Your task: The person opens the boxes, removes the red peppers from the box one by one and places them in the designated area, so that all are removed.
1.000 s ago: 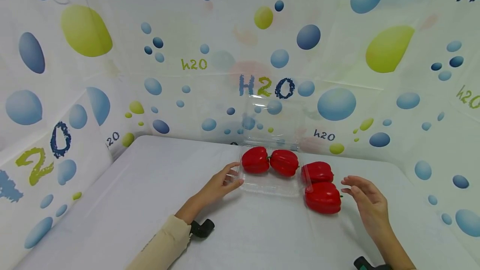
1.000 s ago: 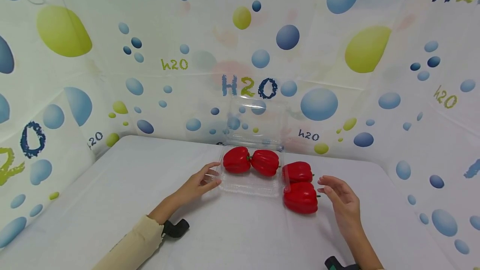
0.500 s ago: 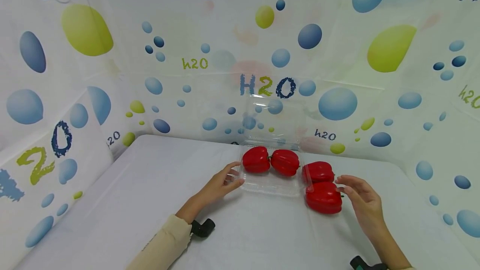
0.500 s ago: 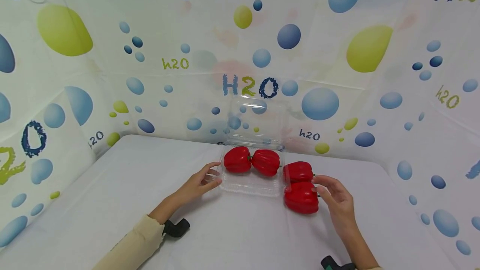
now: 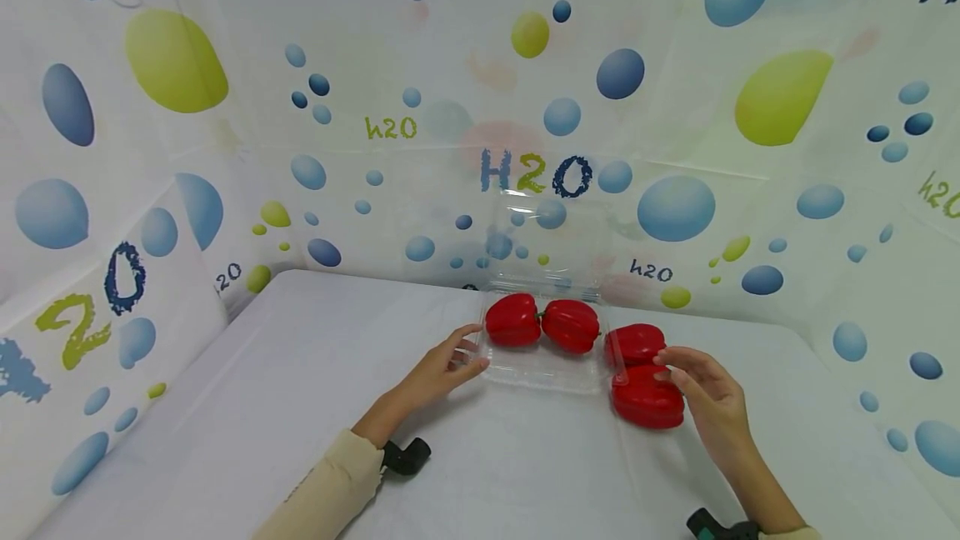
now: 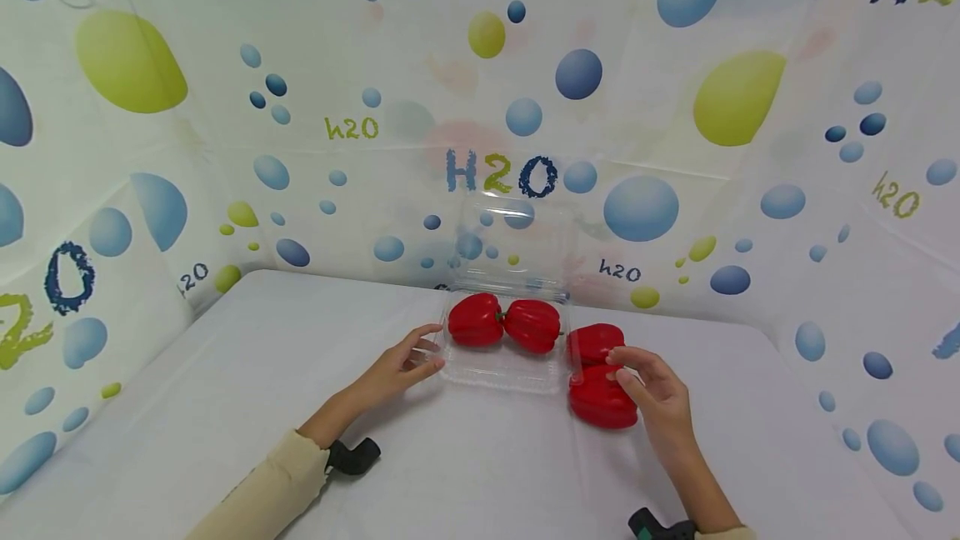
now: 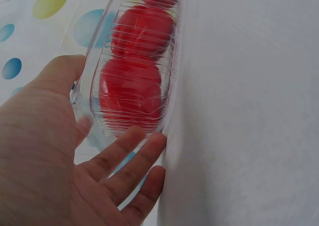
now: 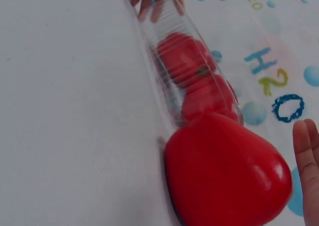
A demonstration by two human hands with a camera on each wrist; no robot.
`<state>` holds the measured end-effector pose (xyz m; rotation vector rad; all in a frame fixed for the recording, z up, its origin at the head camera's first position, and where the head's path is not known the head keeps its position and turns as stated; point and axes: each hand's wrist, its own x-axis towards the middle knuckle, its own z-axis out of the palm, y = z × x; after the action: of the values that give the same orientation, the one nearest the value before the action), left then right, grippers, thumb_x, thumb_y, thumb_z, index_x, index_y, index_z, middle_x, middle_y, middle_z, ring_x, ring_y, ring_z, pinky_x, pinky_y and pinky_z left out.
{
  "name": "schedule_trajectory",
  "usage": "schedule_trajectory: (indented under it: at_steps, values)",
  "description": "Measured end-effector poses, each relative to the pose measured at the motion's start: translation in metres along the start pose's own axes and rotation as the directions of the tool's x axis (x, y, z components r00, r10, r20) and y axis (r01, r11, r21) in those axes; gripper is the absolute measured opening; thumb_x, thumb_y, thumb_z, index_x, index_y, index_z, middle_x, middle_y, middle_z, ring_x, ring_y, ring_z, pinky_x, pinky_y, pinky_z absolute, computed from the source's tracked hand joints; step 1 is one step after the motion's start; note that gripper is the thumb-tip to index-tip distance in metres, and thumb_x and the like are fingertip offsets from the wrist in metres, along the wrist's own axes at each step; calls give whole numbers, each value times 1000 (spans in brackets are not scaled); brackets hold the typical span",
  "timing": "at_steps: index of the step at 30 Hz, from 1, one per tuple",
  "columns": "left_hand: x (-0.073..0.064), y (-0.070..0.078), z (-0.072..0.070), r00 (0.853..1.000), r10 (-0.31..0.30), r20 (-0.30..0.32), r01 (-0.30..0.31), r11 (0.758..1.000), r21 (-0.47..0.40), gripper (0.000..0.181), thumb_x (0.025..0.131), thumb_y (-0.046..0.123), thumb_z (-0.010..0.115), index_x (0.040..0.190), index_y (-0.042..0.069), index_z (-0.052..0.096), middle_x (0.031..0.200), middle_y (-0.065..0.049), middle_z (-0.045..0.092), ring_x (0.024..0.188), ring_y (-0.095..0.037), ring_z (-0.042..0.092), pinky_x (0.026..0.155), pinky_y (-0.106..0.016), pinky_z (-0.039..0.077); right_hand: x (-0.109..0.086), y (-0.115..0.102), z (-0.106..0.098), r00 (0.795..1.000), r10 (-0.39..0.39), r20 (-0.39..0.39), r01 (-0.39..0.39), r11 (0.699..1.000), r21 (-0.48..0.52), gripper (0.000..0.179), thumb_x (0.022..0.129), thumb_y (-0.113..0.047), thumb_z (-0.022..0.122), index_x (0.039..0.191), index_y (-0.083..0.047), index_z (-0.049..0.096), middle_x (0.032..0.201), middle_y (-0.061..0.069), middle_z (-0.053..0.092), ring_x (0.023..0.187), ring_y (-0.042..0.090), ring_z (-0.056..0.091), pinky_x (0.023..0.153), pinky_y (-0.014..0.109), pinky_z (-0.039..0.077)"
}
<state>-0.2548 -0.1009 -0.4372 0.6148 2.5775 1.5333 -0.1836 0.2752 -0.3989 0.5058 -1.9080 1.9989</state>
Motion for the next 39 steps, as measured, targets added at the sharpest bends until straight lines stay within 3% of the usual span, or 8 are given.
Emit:
schedule_trajectory:
  at_steps: [13, 23, 33, 39]
  values:
    - [-1, 3, -1, 1000, -7, 5, 7, 1000, 1, 65, 94, 40, 62, 149, 20, 34, 130, -9, 56, 116, -26, 57, 99, -44, 48, 7, -1, 23, 998, 56, -2, -56, 996, -64, 29, 95, 3, 57, 124, 1, 58, 113, -5, 67, 103, 12, 63, 86, 24, 54]
    - [0, 1, -1, 1000, -7, 6, 7, 1000, -1, 64, 94, 40, 62, 149, 21, 34, 129, -9, 56, 115, -26, 57, 99, -43, 48, 12, 1, 36, 993, 122, -3, -121, 978, -169, 32, 94, -6, 62, 125, 3, 56, 113, -9, 65, 105, 11, 61, 85, 23, 54]
    - [-1, 3, -1, 1000, -2, -1, 2, 1000, -16, 62, 95, 35, 63, 148, 21, 35, 129, -10, 56, 115, -27, 58, 100, -45, 48, 22, 3, 49, 963, 267, -28, -263, 916, -304, 43, 92, -20, 68, 129, -2, 55, 112, -13, 62, 103, 5, 60, 85, 22, 53]
    - [-3, 5, -2, 1000, -5, 4, 5, 1000, -13, 62, 95, 35, 63, 148, 20, 35, 129, -10, 56, 115, -26, 57, 100, -43, 48, 25, 3, 56, 945, 326, -14, -315, 901, -299, 43, 93, -22, 68, 129, -2, 56, 122, 6, 62, 100, 6, 62, 86, 21, 53]
